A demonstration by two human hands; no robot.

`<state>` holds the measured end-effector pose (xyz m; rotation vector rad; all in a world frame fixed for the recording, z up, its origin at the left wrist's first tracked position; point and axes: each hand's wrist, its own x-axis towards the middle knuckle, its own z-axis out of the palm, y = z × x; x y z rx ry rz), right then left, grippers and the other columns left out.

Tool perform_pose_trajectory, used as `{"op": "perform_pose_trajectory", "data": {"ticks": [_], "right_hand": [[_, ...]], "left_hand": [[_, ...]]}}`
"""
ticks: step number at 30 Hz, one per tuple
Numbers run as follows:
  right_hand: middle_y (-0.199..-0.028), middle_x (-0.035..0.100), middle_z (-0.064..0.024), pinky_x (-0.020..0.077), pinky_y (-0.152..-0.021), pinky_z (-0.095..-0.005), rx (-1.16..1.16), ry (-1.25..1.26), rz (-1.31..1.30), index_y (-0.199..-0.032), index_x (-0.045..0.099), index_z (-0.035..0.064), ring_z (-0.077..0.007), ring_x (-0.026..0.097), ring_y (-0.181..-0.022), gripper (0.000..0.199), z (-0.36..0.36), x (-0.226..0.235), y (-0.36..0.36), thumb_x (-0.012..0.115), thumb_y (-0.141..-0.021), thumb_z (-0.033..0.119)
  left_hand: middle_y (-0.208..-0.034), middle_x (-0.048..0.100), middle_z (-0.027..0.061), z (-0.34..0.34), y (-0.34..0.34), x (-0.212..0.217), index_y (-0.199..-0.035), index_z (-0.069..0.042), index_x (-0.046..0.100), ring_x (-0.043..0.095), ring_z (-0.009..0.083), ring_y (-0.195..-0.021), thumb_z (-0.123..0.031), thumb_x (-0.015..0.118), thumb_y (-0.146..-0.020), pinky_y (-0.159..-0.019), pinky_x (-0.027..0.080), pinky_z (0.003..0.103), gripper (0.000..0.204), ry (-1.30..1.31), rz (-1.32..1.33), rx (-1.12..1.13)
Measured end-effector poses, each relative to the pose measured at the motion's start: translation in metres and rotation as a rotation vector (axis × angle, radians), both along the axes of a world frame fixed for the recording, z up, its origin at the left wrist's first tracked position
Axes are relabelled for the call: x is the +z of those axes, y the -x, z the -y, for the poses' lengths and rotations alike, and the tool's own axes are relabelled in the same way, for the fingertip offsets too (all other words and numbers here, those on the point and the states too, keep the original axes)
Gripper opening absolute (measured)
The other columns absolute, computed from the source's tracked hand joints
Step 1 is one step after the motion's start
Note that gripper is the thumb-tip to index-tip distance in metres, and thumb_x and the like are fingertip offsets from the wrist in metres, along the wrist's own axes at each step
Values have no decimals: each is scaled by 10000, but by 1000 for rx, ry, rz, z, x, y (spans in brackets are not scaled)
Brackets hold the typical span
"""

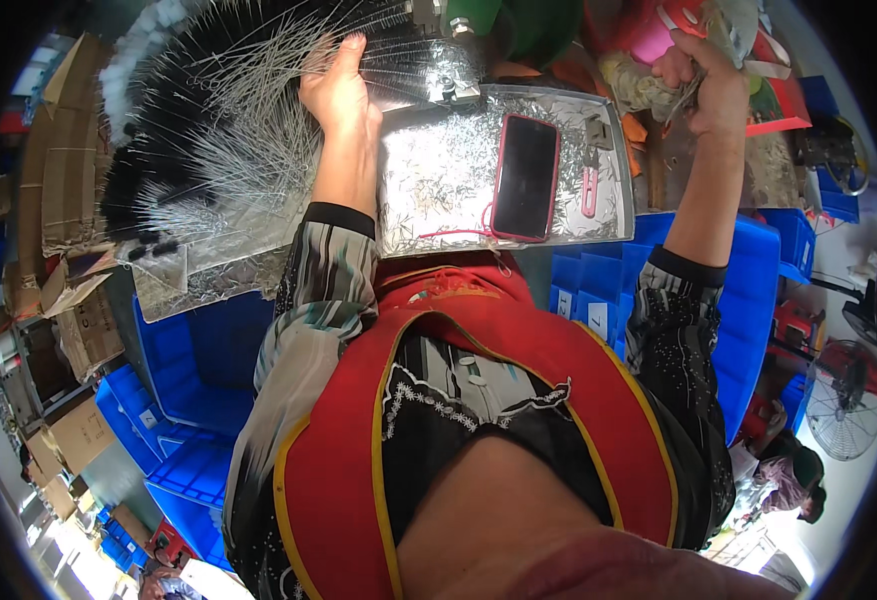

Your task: The person trims wire brushes by hand, fanning and rotating the bristles into a cutting machine.

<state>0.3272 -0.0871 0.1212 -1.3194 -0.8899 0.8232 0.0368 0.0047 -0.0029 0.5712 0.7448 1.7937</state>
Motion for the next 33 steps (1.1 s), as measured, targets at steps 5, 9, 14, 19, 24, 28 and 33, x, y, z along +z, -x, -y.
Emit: {"op": "perform_pose_trajectory", "data": {"ticks": [5, 9, 14, 19, 24, 28, 33], "right_hand": [[-486, 366, -45, 398, -564, -313, 65, 3, 19, -531, 440, 33, -180, 438, -497, 248, 2, 11, 1, 537, -744, 116], [-441, 420, -68, 425, -496, -316, -23, -312, 47, -542, 481, 3, -181, 453, -402, 170, 3, -18, 15, 562, -687, 40], [-445, 434, -77, 432, -510, -328, 43, -450, -12, -543, 490, -11, -189, 452, -400, 151, -8, -58, 17, 561, -675, 9], [-481, 386, -63, 413, -552, -330, 74, -155, 73, -562, 479, 1, -196, 442, -466, 180, 6, -4, 9, 562, -709, 66], [-507, 377, -36, 392, -561, -296, 70, 68, 17, -530, 435, 38, -167, 443, -524, 262, 0, 17, 2, 554, -742, 137], [-492, 363, -33, 390, -548, -301, 21, 47, 49, -553, 456, 27, -165, 429, -492, 229, 1, 18, 7, 557, -736, 119], [-448, 420, -68, 422, -488, -319, -5, -448, 72, -534, 485, -10, -189, 459, -416, 191, -3, -54, 16, 556, -698, 56]], "left_hand": [[-857, 597, 108, 0, -1, 1, -910, 40, 572, 577, 179, -713, 78, 623, -673, -654, 498, 273, 245, 17, -16, -2], [-861, 598, 103, -3, -1, -1, -910, 35, 574, 576, 173, -714, 80, 621, -673, -647, 496, 266, 246, 8, -30, 28], [-848, 594, 102, -5, 5, -2, -903, 33, 560, 575, 169, -711, 87, 617, -665, -656, 489, 257, 250, -56, 50, 11], [-825, 594, 105, -10, -2, -2, -887, 36, 562, 573, 167, -685, 80, 610, -676, -597, 490, 254, 220, -42, 37, 74], [-765, 583, 94, -18, 0, -12, -865, 37, 555, 537, 133, -527, 57, 622, -677, -419, 445, 218, 201, 27, 2, 117], [-782, 584, 97, -16, 0, -11, -876, 39, 554, 552, 142, -573, 66, 608, -685, -465, 468, 233, 200, 23, -2, 108], [-778, 587, 68, -12, -3, -4, -844, 18, 565, 552, 138, -627, 111, 600, -658, -568, 472, 231, 211, 9, -3, 99]]}}
